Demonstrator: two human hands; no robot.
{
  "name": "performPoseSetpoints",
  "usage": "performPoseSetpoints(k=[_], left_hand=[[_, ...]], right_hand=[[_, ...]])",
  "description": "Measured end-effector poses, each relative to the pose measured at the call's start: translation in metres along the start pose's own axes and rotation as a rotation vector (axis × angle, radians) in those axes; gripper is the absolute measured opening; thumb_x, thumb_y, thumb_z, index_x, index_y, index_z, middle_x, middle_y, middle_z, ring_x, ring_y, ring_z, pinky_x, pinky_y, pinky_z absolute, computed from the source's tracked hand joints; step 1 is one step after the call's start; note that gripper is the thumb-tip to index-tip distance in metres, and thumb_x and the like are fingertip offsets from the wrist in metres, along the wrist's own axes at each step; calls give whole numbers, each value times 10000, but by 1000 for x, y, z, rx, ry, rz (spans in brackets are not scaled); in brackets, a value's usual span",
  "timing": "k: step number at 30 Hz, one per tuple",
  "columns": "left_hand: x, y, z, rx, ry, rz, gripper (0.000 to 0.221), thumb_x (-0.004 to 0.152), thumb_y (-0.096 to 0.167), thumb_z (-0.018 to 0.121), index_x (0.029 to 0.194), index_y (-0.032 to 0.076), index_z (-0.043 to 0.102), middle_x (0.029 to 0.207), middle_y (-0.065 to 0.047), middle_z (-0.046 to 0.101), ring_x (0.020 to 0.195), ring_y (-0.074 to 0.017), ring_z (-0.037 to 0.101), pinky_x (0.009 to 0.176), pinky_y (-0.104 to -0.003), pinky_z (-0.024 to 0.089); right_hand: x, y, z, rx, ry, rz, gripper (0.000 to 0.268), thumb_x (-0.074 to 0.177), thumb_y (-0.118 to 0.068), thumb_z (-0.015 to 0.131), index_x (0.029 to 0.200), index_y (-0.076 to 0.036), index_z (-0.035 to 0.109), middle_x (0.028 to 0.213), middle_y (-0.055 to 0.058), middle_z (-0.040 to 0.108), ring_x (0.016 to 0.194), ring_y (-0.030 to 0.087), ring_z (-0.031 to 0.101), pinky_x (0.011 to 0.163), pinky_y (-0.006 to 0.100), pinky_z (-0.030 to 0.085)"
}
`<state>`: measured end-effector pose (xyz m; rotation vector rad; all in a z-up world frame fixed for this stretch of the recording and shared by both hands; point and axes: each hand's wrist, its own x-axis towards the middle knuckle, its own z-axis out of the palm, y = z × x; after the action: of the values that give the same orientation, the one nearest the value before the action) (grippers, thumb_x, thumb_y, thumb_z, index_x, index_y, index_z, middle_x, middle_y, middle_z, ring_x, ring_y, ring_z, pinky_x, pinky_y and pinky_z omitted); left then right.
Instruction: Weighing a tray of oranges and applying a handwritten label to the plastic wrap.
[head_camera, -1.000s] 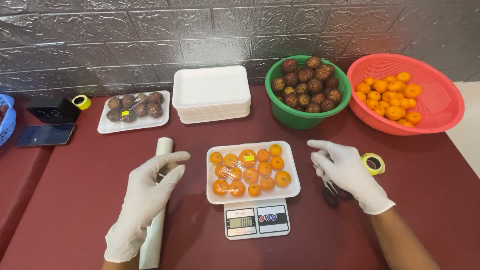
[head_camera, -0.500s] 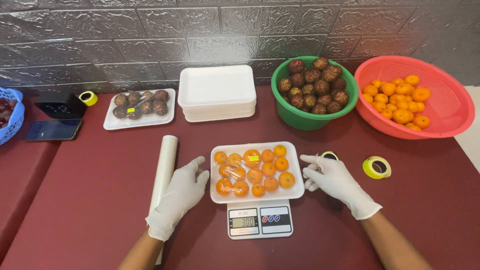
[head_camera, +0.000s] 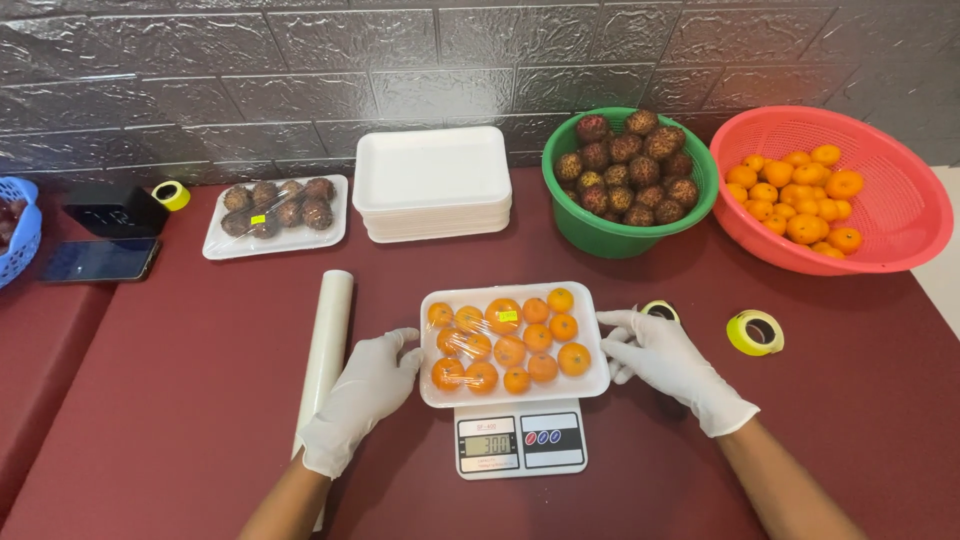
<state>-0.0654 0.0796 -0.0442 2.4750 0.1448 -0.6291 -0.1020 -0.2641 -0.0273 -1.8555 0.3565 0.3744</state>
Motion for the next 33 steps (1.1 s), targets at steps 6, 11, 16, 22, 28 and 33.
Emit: performPoseSetpoints(k=[6,11,16,22,28,33], left_hand=[[1,4,1,-100,-10,8,406,1013,269,580,1383,120,655,1106,-143,797,980,-239,773,860,-373,634],[-6,11,1,-202,-16,-4,371,1006,218,574,1343,115,689,1065,-149,807,897,-231,799,787,-365,647],[-8,11,3,-313,-15,0,371,1007,205,588,1336,60,679,1007,-143,797,745,-180,757,706,-315,635],[-11,10,-1,-363,2,-4,362,996,198,599,1313,47,689,962,-127,796,719,-168,739,686,-313,624],[-15,8,-10,-370,54,14,332,978,234,621,1245,77,741,936,-111,803,740,-180,760,698,-319,629],[-32,13,-33,-425,134,15,363,962,292,640,1227,74,757,966,-132,803,805,-212,757,784,-370,624]], right_hand=[[9,11,-3,21,-12,-20,536,892,73,644,1419,101,552,960,263,707,662,270,746,576,369,672],[19,20,0,52,-39,-26,549,881,76,644,1419,112,542,958,259,705,661,272,743,573,374,672],[28,29,-2,65,-65,-36,545,869,61,654,1401,116,550,928,242,704,642,273,735,564,376,666],[29,27,-4,49,-63,-44,549,869,32,663,1399,118,546,919,230,709,638,263,727,557,369,656],[26,21,-2,70,-64,-76,556,857,34,677,1392,113,545,897,217,702,639,276,723,561,388,658],[23,-3,8,67,-79,-114,570,855,13,676,1397,112,532,894,200,690,642,262,713,571,392,658]])
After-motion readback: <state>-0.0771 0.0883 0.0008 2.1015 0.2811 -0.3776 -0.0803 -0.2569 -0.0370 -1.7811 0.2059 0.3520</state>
